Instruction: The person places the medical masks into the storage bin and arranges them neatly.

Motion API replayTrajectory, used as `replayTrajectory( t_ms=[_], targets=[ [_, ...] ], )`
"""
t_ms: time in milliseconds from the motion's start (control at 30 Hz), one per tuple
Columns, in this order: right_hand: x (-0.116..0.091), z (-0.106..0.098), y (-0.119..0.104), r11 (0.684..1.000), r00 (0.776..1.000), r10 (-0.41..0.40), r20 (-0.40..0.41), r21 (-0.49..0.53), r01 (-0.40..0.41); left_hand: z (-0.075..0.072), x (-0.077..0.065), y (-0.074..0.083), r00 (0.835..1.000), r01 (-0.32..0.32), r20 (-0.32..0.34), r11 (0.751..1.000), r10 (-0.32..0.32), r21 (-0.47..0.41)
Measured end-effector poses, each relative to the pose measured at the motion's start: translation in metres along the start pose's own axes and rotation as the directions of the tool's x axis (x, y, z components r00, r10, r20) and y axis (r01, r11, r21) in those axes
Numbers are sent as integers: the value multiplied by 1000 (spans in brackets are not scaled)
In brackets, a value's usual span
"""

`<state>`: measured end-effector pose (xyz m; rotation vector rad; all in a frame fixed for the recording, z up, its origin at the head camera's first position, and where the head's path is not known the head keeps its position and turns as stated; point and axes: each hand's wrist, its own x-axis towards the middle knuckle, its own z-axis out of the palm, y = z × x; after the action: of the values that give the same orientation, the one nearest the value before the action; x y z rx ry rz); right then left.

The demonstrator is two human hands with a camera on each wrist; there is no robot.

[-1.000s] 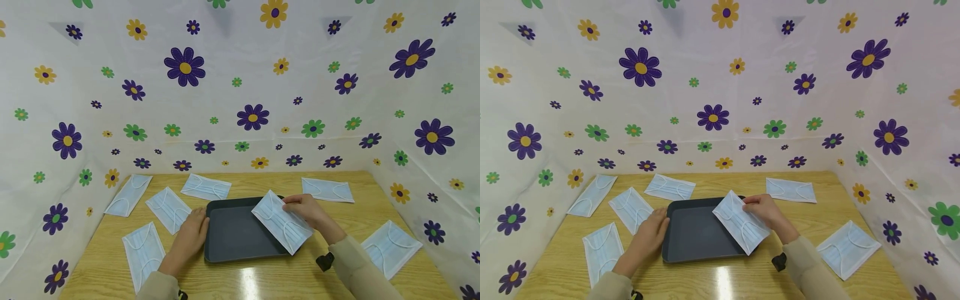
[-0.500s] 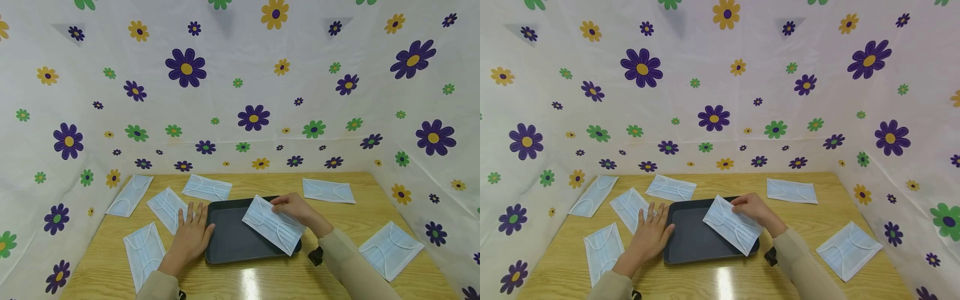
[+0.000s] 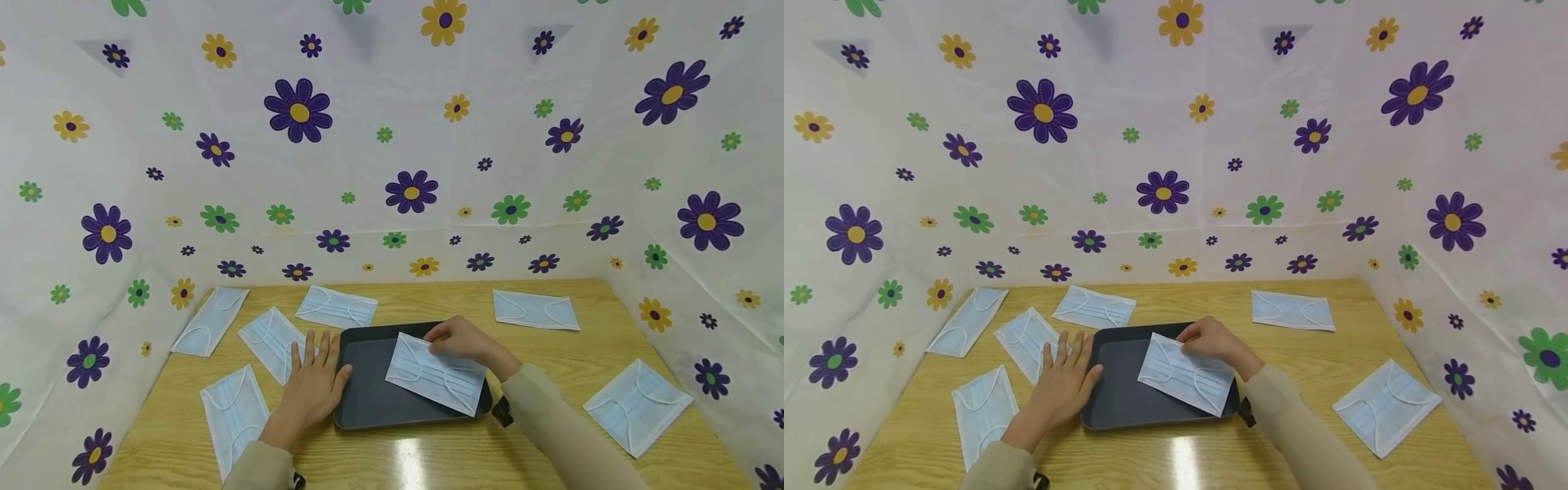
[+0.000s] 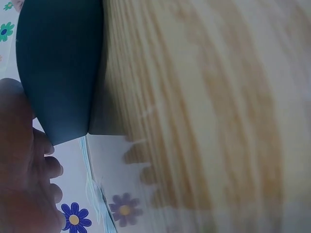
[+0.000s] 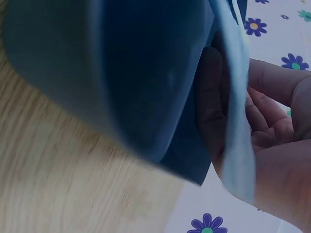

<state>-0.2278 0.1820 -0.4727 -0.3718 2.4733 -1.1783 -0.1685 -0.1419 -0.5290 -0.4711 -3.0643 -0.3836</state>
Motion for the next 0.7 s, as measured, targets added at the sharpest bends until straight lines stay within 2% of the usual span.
replayTrajectory(
  t_ms=[300, 400, 533, 700],
  targets=[
    [6, 6, -8, 988, 995, -91, 43, -122, 96, 0, -2, 1, 1000, -6, -24, 999, 5, -36],
    [6, 4, -8, 982, 995, -88, 52, -164, 96, 0, -2, 2, 1000, -6, -26, 999, 5, -42],
    [7, 0, -7, 977, 995, -90, 32, -191, 94, -3, -2, 3, 1000, -2, -21, 999, 1, -36],
    [8, 3, -6, 966, 988, -156, 9, -207, 154, 0, -2, 2, 999, -10, -40, 997, 7, -80]
  ],
)
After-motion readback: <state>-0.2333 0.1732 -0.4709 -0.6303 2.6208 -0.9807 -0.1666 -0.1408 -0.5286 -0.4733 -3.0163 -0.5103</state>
